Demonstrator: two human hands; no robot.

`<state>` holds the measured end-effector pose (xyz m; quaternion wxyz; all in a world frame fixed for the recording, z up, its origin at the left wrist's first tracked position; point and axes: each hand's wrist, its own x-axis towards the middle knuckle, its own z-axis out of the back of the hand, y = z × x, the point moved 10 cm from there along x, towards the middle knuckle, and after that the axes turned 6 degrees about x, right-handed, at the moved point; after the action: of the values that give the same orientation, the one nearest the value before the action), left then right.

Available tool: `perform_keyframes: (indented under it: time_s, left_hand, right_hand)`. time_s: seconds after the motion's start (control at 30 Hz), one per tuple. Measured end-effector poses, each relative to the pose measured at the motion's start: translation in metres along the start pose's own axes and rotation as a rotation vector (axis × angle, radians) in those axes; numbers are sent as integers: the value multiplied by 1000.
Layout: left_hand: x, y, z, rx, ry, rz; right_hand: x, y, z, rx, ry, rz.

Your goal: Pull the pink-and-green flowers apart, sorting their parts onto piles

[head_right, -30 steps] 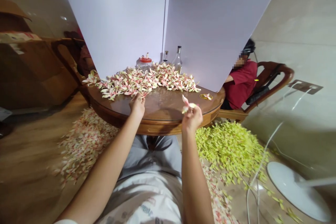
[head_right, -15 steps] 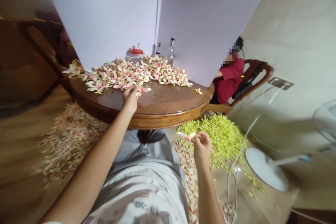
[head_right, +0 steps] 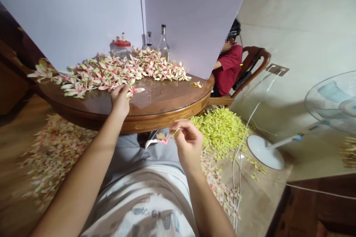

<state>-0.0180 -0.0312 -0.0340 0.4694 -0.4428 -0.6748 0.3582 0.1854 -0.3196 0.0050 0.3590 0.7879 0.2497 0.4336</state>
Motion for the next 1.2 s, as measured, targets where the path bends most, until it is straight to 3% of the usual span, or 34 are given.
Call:
perform_keyframes:
  time_s: [0.13,0.23,0.3,0.37,0.43,0.53,0.77,1.0,1.1,1.2]
  left_hand:
    - [-18,-26,-11,159,76,-127]
    - [-59,-83,-24,342,187,-383]
    - [-101,-117,-52,419,486,-549]
    - [-139,-134,-73,467,769,-600]
    - [-154,-142,-78,488,845,-559]
    - [-151,-144,-73,480,782,-486]
    - [-149,-146,-62,465,728,-510]
    - [-153,-139,-48,372,550,-434]
    - [-159,-141,-50,330,595,-424]
    - [-161,-141,-54,188,678,-341]
  right_hand:
    - [10,9,-14,-31,42,57]
    - [25,8,-22,-130,98,69]
    - [34,6,-29,-216,145,78]
    - [41,6,-36,-269,181,113]
    - [44,10,-44,-292,195,166]
    - [44,13,-52,-304,192,209]
    - [37,12,-61,-318,185,200]
    - [34,16,-61,-309,37,248]
    - [35,11,-62,-154,9,184]
    - [35,7,-67,-144,34,116]
